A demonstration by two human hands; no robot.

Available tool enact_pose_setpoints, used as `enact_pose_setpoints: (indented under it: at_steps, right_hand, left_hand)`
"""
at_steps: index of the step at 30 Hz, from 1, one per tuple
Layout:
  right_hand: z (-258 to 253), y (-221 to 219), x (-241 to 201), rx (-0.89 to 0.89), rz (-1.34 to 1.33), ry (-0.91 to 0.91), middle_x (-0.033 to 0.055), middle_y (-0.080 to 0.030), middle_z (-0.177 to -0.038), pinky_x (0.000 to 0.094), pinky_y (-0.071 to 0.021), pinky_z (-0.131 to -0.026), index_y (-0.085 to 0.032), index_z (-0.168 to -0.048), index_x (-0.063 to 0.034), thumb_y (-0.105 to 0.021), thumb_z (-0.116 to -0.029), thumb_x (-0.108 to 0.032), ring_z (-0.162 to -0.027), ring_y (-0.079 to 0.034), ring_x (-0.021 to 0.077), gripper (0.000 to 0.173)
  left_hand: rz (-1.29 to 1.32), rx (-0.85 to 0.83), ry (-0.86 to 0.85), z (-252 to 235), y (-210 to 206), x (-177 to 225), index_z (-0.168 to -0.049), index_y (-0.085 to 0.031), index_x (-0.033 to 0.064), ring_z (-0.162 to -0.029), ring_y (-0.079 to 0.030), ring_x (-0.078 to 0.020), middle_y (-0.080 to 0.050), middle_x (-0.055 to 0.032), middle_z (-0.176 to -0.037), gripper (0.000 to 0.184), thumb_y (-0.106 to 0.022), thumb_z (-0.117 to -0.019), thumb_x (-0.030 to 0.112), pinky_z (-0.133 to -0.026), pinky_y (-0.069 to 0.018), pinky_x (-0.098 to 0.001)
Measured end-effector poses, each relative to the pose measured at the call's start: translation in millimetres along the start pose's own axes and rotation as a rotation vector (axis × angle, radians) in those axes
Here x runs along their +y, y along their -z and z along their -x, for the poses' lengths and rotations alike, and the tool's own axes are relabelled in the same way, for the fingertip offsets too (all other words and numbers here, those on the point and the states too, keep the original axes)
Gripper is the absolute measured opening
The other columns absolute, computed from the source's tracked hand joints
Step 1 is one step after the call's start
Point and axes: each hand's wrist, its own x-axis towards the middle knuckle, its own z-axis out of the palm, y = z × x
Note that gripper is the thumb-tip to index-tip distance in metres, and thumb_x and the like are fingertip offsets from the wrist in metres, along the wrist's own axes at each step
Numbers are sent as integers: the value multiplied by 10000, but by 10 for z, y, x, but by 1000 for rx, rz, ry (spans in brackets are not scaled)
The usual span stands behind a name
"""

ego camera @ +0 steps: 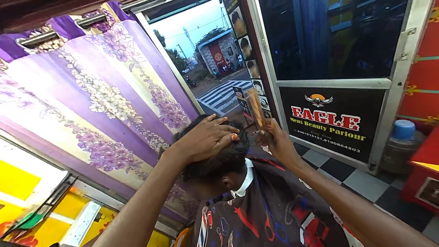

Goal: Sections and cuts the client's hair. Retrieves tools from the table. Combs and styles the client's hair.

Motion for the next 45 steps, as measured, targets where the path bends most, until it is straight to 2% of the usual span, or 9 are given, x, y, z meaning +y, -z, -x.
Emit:
enact_pose_setpoints:
  at_steps: [3, 5, 7, 11, 22, 28, 35, 40, 45]
  right_hand:
    - [121, -22, 29, 88, 66, 276, 9, -722, -952, 336, -605, -732, -666, -1144, -66, -486, -1054, -170, -833, -703, 101, 227]
    - [137, -61, 10, 74, 78, 338, 23, -721, -1001, 320, -598, -814, -729, -1068, -76, -523, -1045, -173, -907, -696, 103, 229]
    - [125, -123, -1, 67, 88, 342, 26, -730, -973, 313, -595, -807, -757, -1031, -79, -568, -1016, -152, -886, -700, 108, 204]
    - [107, -224, 61, 35, 111, 355, 29, -729, -921, 346, -600, -730, -769, -1018, -91, -604, -994, -153, -816, -707, 133, 178]
    - [18, -294, 143, -30, 185, 415, 25, -729, -903, 363, -594, -689, -770, -1003, -119, -567, -1013, -152, -791, -709, 155, 207]
    - [74, -206, 183, -224, 225, 427, 27, -717, -861, 391, -589, -658, -767, -948, -114, -601, -972, -128, -756, -704, 172, 168]
    - [235, 25, 203, -339, 368, 565, -2, -670, -815, 351, -574, -644, -748, -926, -159, -568, -1001, -193, -746, -680, 153, 198]
    - [506, 351, 135, -281, 233, 409, -63, -717, -952, 282, -590, -748, -750, -1027, -213, -490, -1061, -265, -865, -690, 58, 267]
    - [971, 676, 55, -74, -59, 120, -46, -750, -979, 258, -618, -805, -748, -1069, -199, -583, -1037, -341, -888, -723, 76, 220]
  left_hand:
    - [39, 18, -4, 60, -22, -39, -1271, -730, 282, -1426, -481, -162, -626, 132, -1414, 519, -276, -1104, 470, -1217, -308, -529]
    - [49, 26, -15, 87, -37, -58, -1266, -730, 239, -1409, -499, -156, -628, 114, -1414, 527, -283, -1100, 462, -1212, -326, -509]
    - [35, 22, -27, 93, -44, -68, -1268, -727, 227, -1405, -503, -161, -628, 100, -1416, 541, -271, -1092, 458, -1205, -337, -499]
    - [36, 0, -4, 87, -33, -50, -1274, -726, 283, -1400, -500, -119, -623, 139, -1413, 515, -283, -1101, 482, -1221, -326, -474]
    - [60, 24, -23, 85, -64, -75, -1246, -743, 259, -1392, -514, -130, -639, 130, -1395, 513, -283, -1108, 440, -1216, -337, -469]
    - [75, 14, -13, 77, -53, -70, -1240, -749, 267, -1383, -523, -137, -645, 122, -1389, 505, -290, -1106, 430, -1208, -340, -475]
    - [99, 19, 0, 79, -20, -14, -1239, -753, 244, -1381, -532, -178, -658, 87, -1380, 505, -296, -1104, 411, -1197, -342, -503]
    - [79, 11, -22, 47, -54, -40, -1255, -740, 259, -1398, -510, -161, -639, 95, -1404, 520, -280, -1106, 450, -1205, -333, -483]
    - [61, -65, -33, -38, 44, 53, -1281, -723, 214, -1403, -506, -212, -632, 34, -1419, 527, -297, -1103, 468, -1193, -326, -527]
